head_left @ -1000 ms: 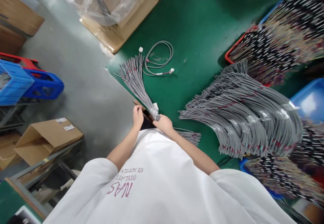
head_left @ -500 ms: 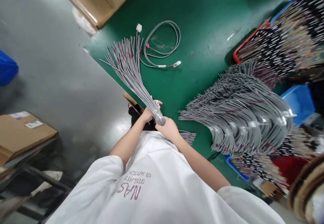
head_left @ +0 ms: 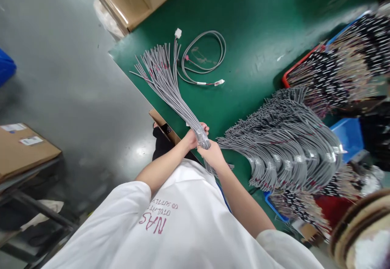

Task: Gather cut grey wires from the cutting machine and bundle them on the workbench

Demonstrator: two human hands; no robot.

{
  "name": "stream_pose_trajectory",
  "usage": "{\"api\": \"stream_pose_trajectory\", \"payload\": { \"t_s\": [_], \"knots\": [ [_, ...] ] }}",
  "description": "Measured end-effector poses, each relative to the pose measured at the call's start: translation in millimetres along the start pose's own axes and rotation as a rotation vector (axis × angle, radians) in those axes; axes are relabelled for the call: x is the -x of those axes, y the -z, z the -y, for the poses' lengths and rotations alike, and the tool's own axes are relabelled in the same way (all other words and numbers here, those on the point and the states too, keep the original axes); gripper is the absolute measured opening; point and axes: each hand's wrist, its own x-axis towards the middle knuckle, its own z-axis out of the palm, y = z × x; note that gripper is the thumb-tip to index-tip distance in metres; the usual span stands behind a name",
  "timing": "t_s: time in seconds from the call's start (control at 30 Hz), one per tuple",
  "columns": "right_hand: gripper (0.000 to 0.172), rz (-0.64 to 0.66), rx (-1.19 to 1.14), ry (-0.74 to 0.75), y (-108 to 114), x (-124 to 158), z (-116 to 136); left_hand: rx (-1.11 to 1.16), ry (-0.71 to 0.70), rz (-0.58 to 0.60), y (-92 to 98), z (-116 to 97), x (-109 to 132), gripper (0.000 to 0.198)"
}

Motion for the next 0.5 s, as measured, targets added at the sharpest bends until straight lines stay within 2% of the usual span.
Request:
{"api": "stream_pose_trajectory", "payload": {
  "t_s": [0.13, 0.23, 0.37, 0.5],
  "knots": [
    [0.014, 0.008, -0.053, -0.001, 7, -5, -1, -0.032, -0.143, -0.225, -1.7, 17, 22, 0.025],
    [0.012, 0.035, -0.079, -0.011, 13, -8, -2, -0.123, -0.249, -0.32, 1.7, 20, 42, 0.025],
    [0.014, 0.048, -0.047, -0.01, 15, -9, -3, -0.281, -0.353, -0.329, 9.8, 5, 54, 0.031],
    [0.015, 0.052, -0.052, 0.011, 9, -9, -6, -0.417, -0.412, -0.311, 18.1, -16, 62, 0.027]
  ]
}}
